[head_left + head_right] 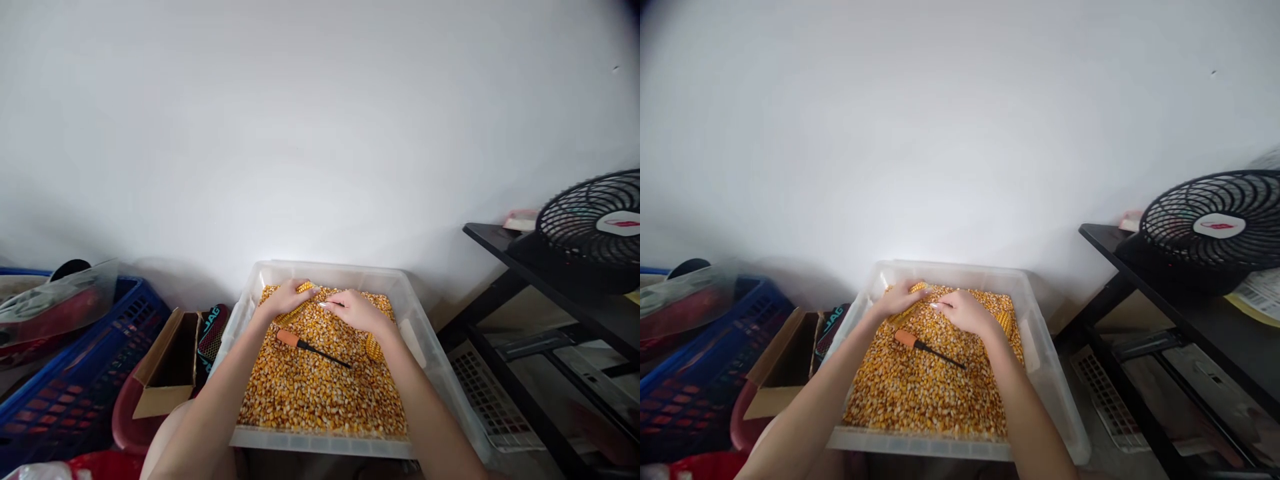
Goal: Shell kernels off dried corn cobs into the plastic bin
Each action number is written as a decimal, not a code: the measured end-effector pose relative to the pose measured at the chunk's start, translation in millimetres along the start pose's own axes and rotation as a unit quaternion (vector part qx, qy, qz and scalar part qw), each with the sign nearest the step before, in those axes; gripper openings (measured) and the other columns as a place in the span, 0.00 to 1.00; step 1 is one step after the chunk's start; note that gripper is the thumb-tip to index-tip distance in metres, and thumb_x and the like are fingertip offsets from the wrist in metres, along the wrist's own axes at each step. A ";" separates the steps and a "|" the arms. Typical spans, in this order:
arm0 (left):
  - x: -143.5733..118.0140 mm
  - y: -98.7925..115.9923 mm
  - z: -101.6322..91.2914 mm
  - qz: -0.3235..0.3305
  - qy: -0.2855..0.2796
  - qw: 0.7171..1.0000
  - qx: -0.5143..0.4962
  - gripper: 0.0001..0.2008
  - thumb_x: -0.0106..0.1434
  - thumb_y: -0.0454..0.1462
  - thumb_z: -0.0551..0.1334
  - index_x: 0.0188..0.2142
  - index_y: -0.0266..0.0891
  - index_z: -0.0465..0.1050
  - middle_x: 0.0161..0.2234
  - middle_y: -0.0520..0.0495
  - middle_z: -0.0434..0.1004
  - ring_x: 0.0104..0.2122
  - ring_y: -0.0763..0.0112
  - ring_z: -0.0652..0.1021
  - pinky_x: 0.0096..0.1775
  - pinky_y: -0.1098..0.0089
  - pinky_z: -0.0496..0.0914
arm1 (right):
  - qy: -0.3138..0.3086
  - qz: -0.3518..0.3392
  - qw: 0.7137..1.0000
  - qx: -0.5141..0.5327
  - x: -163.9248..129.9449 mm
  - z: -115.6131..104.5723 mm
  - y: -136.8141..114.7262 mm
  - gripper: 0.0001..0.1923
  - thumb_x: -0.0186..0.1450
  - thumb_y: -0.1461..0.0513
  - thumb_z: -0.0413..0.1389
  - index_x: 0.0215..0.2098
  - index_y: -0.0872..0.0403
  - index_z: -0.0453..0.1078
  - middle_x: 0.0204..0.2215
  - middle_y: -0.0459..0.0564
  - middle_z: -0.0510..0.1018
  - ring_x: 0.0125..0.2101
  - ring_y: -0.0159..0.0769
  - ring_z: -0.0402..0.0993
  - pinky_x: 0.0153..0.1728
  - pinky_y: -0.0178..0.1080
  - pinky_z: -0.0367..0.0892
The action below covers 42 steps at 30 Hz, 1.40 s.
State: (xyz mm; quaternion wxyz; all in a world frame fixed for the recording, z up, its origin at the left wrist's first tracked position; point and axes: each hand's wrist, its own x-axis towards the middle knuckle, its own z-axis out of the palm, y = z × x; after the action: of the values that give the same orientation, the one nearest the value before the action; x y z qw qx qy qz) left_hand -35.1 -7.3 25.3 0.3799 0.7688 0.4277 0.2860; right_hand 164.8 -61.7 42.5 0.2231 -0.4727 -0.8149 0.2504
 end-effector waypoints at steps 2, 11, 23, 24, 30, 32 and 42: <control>-0.7 0.8 1.2 0.025 -0.029 0.999 0.012 0.17 0.54 0.49 0.56 0.30 0.38 0.74 0.28 0.50 0.76 0.33 0.63 0.73 0.39 0.68 0.67 | -0.022 0.001 1.000 0.020 0.9 0.2 5.9 0.19 0.65 0.54 0.48 0.23 0.56 0.70 0.17 0.42 0.68 0.21 0.29 0.60 0.24 0.32 0.51; 2.6 -1.3 9.4 0.013 -0.033 0.998 -0.051 0.17 0.57 0.48 0.54 0.31 0.38 0.73 0.30 0.51 0.76 0.34 0.64 0.74 0.38 0.69 0.67 | -0.073 0.005 0.996 0.050 1.6 -1.9 15.6 0.17 0.63 0.53 0.51 0.33 0.55 0.76 0.26 0.47 0.78 0.28 0.35 0.70 0.30 0.34 0.61; 2.9 -7.2 5.9 -0.132 -0.064 0.914 -0.378 0.25 0.59 0.53 0.48 0.22 0.36 0.70 0.18 0.45 0.73 0.18 0.67 0.73 0.24 0.68 0.68 | 0.111 0.024 0.992 0.051 1.7 -1.8 2.4 0.17 0.65 0.53 0.48 0.39 0.54 0.75 0.35 0.50 0.80 0.35 0.40 0.75 0.35 0.36 0.65; 3.2 -7.6 6.3 -0.135 -0.063 0.915 -0.375 0.26 0.58 0.54 0.48 0.22 0.36 0.70 0.18 0.45 0.73 0.18 0.67 0.73 0.24 0.68 0.68 | 0.112 0.022 0.992 0.047 1.8 -0.8 1.7 0.18 0.65 0.53 0.48 0.39 0.54 0.75 0.35 0.50 0.80 0.35 0.40 0.75 0.35 0.36 0.65; 2.5 -8.0 6.0 -0.151 -0.055 0.921 -0.354 0.28 0.58 0.56 0.49 0.21 0.36 0.71 0.18 0.44 0.73 0.19 0.68 0.73 0.24 0.69 0.68 | 0.118 0.017 0.992 0.045 1.2 1.0 -0.6 0.17 0.66 0.53 0.48 0.39 0.53 0.75 0.37 0.51 0.80 0.35 0.40 0.75 0.37 0.37 0.65; 1.7 -6.2 5.0 -0.140 -0.061 0.925 -0.348 0.28 0.58 0.56 0.49 0.20 0.37 0.71 0.17 0.44 0.73 0.19 0.68 0.73 0.24 0.69 0.68 | 0.120 0.013 0.992 0.042 0.9 0.6 -1.5 0.17 0.66 0.54 0.48 0.39 0.53 0.75 0.37 0.51 0.80 0.35 0.40 0.75 0.36 0.37 0.65; -0.3 2.5 2.5 -0.132 -0.020 0.951 -0.278 0.22 0.59 0.54 0.51 0.26 0.38 0.66 0.16 0.48 0.71 0.17 0.67 0.72 0.22 0.68 0.66 | 0.120 0.018 0.993 -0.004 1.8 4.3 -4.1 0.16 0.66 0.56 0.47 0.38 0.53 0.75 0.33 0.52 0.80 0.31 0.38 0.74 0.32 0.34 0.62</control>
State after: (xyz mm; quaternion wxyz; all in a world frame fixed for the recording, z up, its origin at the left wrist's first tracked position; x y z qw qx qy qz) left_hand -32.2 -9.2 26.0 0.6215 0.5753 0.4208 0.3251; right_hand 158.7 -62.7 41.9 0.3132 -0.5146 -0.7746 0.1927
